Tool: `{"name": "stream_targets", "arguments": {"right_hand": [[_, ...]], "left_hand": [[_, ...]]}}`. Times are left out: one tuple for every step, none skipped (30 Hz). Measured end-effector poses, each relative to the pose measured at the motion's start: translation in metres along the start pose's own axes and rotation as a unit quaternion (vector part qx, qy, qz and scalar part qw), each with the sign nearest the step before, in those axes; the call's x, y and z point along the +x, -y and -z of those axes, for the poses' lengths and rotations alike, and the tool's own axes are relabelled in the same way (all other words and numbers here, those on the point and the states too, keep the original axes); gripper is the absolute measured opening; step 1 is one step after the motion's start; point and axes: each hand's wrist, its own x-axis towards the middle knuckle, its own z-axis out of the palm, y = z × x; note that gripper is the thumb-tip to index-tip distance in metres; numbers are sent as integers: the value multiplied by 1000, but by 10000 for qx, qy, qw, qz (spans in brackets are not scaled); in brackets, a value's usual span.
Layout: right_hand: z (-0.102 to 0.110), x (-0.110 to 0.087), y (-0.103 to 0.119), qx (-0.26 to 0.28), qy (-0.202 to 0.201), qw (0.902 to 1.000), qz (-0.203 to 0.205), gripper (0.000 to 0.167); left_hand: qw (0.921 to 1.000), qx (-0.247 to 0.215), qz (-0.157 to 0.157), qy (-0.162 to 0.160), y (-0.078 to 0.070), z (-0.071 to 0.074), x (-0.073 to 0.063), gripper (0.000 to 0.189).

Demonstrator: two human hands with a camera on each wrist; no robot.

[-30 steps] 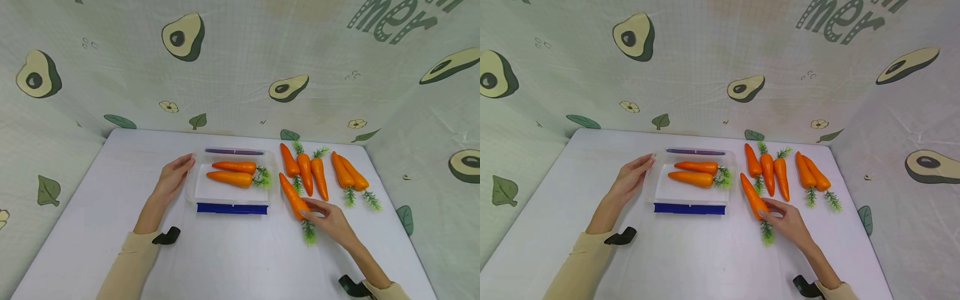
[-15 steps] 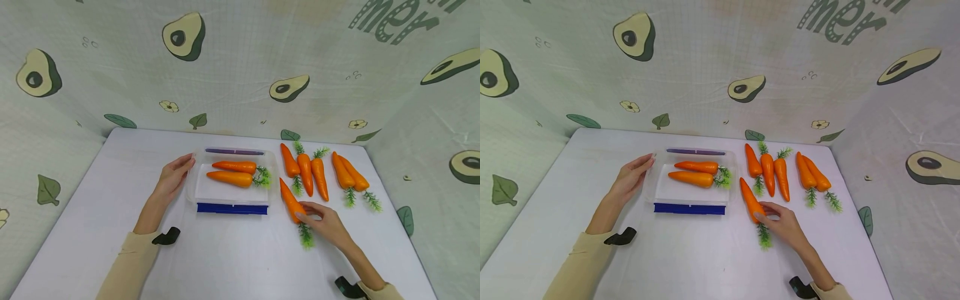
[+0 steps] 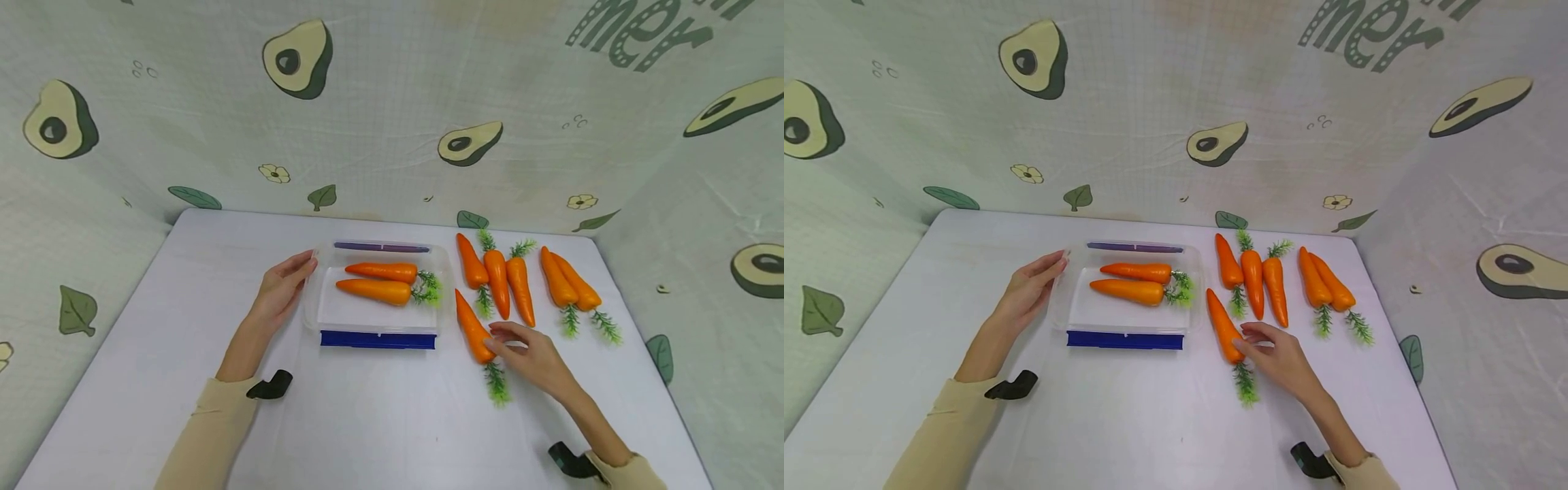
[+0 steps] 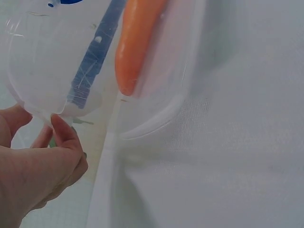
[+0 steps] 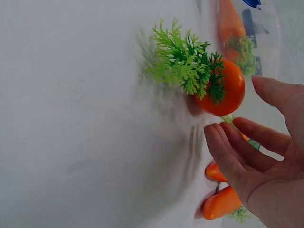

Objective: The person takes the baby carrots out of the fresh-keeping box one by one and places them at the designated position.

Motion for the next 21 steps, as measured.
{"name": "stream_targets", "arguments": {"right_hand": [[1,1,1,-49,-17,10000,77,39],[3,2,2,-133,-41,9998,166,38],[4,4,3,-207,-51,9994,261,36],[5,6,4,-284,-70,9989,357,35],[7,7,5,-397,-88,9981,459,33],[8,9,6,-488,-111,9972,551,32],[9,12,8,-571,-130,9962,646,30],[11,14,9,-638,-151,9951,736,30],[12,17,11,-700,-169,9940,819,29],[14,19,13,-758,-190,9931,876,29],[15,21,16,-809,-200,9922,932,28],[17,24,19,-829,-199,9916,977,28],[19,26,22,-852,-199,9910,1009,28],[20,29,25,-887,-201,9902,1059,27],[22,31,28,-934,-213,9892,1113,27],[23,33,32,-993,-225,9878,1177,26],[24,36,35,-1057,-244,9861,1260,25],[25,38,38,-1126,-260,9842,1344,24],[26,41,42,-1200,-288,9819,1435,23],[27,43,45,-1280,-311,9793,1536,23],[28,46,48,-1340,-322,9772,1616,22]], "left_hand": [[10000,9,-1,-2,0,0,0,58],[10000,3,-6,-11,0,0,0,58],[10000,2,-8,-11,0,0,0,57],[10000,4,-10,-4,0,0,-1,58],[10000,-5,-19,5,0,0,-1,58],[10000,-8,-23,16,-1,-1,-1,58],[10000,-29,-28,17,-1,-1,-1,58],[10000,-28,-35,29,-1,0,-1,59],[10000,-34,-40,36,-1,0,-1,59],[10000,-26,-51,48,-1,0,-1,59],[10000,-22,-63,47,-1,0,-1,59],[10000,-11,-75,57,-1,0,-1,59],[9999,-12,-89,59,-2,0,-2,58],[9999,9,-104,77,-2,0,-2,59],[9999,5,-118,76,-2,0,-2,58],[9999,23,-125,77,-2,0,-2,59],[9999,23,-129,77,-2,0,-2,58],[9999,33,-129,78,-2,0,-3,59],[9999,28,-132,77,-2,0,-3,59],[9999,28,-133,76,-2,0,-3,59],[9999,10,-134,73,-2,0,-3,58]]}}
